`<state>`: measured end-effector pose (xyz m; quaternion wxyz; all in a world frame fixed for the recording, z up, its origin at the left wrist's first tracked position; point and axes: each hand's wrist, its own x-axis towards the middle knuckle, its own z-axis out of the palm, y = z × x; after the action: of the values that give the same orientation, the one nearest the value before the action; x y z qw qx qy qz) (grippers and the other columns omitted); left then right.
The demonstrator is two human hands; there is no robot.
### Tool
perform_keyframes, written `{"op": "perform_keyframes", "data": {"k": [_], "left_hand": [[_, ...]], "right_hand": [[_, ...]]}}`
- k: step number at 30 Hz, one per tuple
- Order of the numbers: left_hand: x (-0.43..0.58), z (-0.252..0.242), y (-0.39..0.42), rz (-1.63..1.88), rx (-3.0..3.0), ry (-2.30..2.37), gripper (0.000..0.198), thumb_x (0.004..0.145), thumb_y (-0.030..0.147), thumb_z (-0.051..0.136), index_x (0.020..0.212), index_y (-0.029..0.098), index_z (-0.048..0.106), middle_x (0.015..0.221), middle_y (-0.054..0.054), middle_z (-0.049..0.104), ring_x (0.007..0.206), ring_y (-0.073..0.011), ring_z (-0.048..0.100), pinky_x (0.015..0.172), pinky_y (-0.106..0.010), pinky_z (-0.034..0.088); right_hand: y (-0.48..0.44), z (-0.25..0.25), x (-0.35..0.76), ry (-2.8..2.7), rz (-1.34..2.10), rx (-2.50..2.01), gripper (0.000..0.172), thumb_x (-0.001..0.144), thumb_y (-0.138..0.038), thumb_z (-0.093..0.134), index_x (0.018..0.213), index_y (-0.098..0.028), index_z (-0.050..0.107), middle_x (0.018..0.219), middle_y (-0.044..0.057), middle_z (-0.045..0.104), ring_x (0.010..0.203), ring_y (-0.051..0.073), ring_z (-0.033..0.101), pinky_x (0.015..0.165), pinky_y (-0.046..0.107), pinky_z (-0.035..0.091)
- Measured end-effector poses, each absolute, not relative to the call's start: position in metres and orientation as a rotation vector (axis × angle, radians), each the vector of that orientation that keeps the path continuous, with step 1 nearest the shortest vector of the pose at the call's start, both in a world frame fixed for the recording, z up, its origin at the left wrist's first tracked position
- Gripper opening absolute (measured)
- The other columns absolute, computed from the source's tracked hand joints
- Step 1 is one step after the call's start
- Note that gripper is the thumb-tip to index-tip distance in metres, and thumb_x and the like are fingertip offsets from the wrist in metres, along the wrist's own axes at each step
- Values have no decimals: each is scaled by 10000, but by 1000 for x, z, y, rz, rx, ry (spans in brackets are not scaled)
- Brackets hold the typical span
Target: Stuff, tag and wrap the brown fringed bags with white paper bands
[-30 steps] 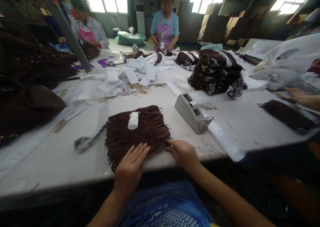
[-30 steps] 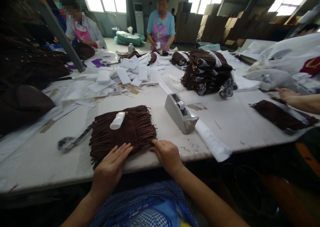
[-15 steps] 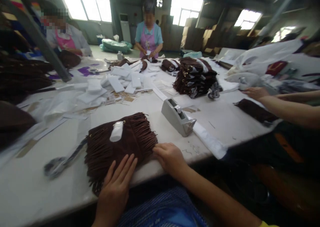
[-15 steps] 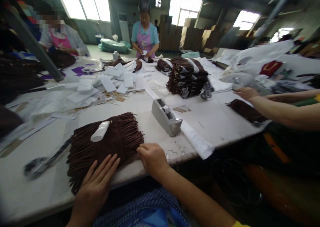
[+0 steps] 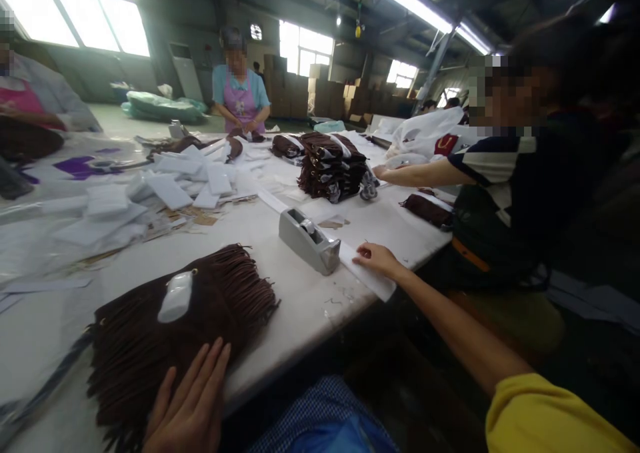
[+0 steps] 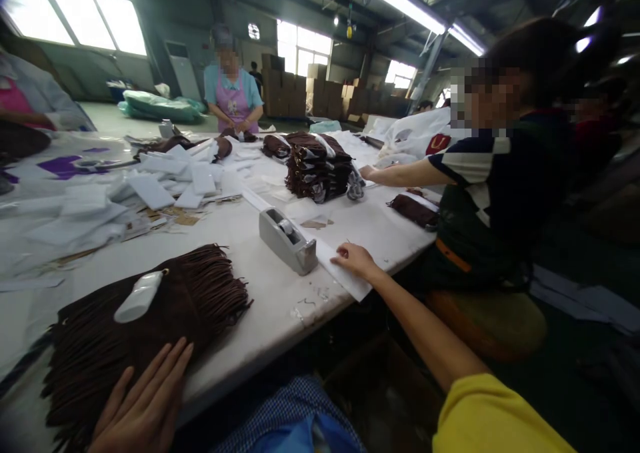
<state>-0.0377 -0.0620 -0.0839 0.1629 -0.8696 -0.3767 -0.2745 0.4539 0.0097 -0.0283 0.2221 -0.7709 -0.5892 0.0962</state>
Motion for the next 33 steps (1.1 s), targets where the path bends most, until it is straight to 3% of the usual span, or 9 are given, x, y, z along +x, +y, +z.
{"op": "perform_keyframes", "data": {"k": [8,11,14,17,19,23,26,29,33], "left_hand": [[-41,-77,-58,-694,-2483,-1027,625,936,172,402,1546,220,272,1432,-84,549,1251,-250,582,1214,-458,203],[-41,-67,-50,-731,-2482,-891,461,982,242,372,1427,207,487,1357,-78,622,1166,-241,644,1143,-436,338],[-42,-55,-41,-756,-2448,-877,410,1019,310,333,1254,177,642,1198,-70,720,1002,-226,717,961,-373,507],[-42,-47,-34,-737,-2427,-1046,390,1021,344,384,1274,189,636,1052,-49,768,829,-179,747,730,-256,566],[-40,-46,-32,-752,-2435,-1139,398,1009,335,437,1371,223,558,1101,-40,757,817,-159,748,671,-207,562],[-29,-46,-35,-945,-2429,-1181,533,978,285,521,1492,239,389,1329,-66,645,1021,-182,715,792,-213,581],[-23,-45,-38,-1050,-2450,-1181,613,960,200,535,1527,252,308,1478,-104,502,1183,-211,638,836,-229,585],[-23,-46,-37,-1112,-2575,-1107,573,959,170,498,1508,251,355,1554,-131,385,1310,-256,533,922,-299,572],[-28,-50,-32,-1251,-2810,-953,481,956,204,496,1437,205,477,1494,-126,477,1382,-267,447,1080,-400,470]], "right_hand": [[20,-15,455,-1520,447,-2069,216,792,-346,692,682,-172,755,643,38,711,692,202,665,681,283,473],[25,10,447,-1437,422,-1947,151,815,-305,675,767,-190,762,903,69,761,921,227,682,823,297,494],[30,41,423,-1350,473,-1814,237,912,-328,567,966,-167,733,1001,107,749,899,210,697,827,318,533],[23,66,375,-1273,764,-1585,291,949,-346,523,1132,-166,660,994,101,746,736,155,698,709,282,569],[7,70,331,-1091,1236,-1266,295,878,-307,647,1138,-170,649,1017,100,739,687,128,678,637,241,559],[-34,43,241,-807,1835,-1079,309,785,-297,757,1025,-132,654,1000,122,735,713,143,694,603,228,553],[-53,13,193,-738,2090,-1044,456,703,-321,815,1076,-127,640,921,109,741,723,186,714,675,306,576],[-58,-3,168,-775,2228,-983,522,653,-338,853,1086,-126,653,922,100,738,789,209,724,774,353,564],[-51,0,165,-903,2284,-948,456,674,-348,854,1013,-87,695,974,119,730,890,202,710,937,366,501]]}}
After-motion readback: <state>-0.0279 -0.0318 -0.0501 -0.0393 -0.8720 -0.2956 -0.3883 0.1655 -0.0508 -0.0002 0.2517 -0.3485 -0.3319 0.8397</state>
